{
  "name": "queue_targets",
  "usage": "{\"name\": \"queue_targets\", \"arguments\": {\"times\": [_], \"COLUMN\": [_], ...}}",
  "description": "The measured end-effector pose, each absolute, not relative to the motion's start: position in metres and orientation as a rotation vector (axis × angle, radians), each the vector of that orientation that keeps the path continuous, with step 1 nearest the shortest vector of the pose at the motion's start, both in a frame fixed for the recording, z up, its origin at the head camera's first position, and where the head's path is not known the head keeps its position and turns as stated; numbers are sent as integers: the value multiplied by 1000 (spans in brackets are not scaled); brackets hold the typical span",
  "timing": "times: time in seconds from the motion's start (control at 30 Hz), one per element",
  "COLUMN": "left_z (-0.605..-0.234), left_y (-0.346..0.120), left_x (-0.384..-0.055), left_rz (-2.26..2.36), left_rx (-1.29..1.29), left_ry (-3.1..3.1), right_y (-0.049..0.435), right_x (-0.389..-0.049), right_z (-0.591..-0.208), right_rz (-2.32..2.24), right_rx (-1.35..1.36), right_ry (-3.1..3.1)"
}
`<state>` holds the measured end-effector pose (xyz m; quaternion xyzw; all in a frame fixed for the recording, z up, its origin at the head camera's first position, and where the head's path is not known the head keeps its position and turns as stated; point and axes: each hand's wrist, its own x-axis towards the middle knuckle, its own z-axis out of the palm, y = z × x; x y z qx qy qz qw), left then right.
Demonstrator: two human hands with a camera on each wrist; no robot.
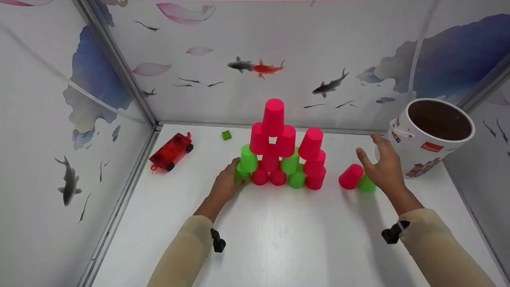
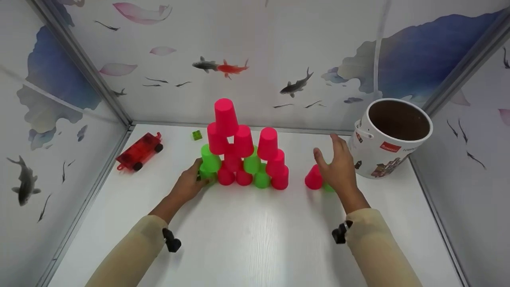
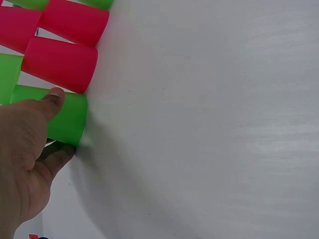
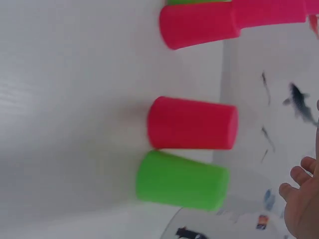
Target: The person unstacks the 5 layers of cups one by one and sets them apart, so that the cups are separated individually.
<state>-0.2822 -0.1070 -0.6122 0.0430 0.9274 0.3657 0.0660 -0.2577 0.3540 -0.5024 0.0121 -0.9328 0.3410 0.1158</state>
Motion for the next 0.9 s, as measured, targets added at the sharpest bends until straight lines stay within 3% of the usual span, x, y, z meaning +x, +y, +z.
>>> {"name": "queue_targets", "arguments": {"times": [0.4,0.67,0.9], "left_z": [-615,-615,-614], "left_y": [-107,-106,-107], "left_x": [-279,-282,-282], "left_rz": [1118,1149,1158], "left_rx": [131,109,105], "left_ry": [2804,2784,2789], "right_y": [240,174,145], "right_x": [-281,-283,-289], "right_z": [-421,-396,-389], "right_rz": [1013,1074,1172], "right_rx": [470,682,667], "right_ry": [-2523,-2531,-2582]}}
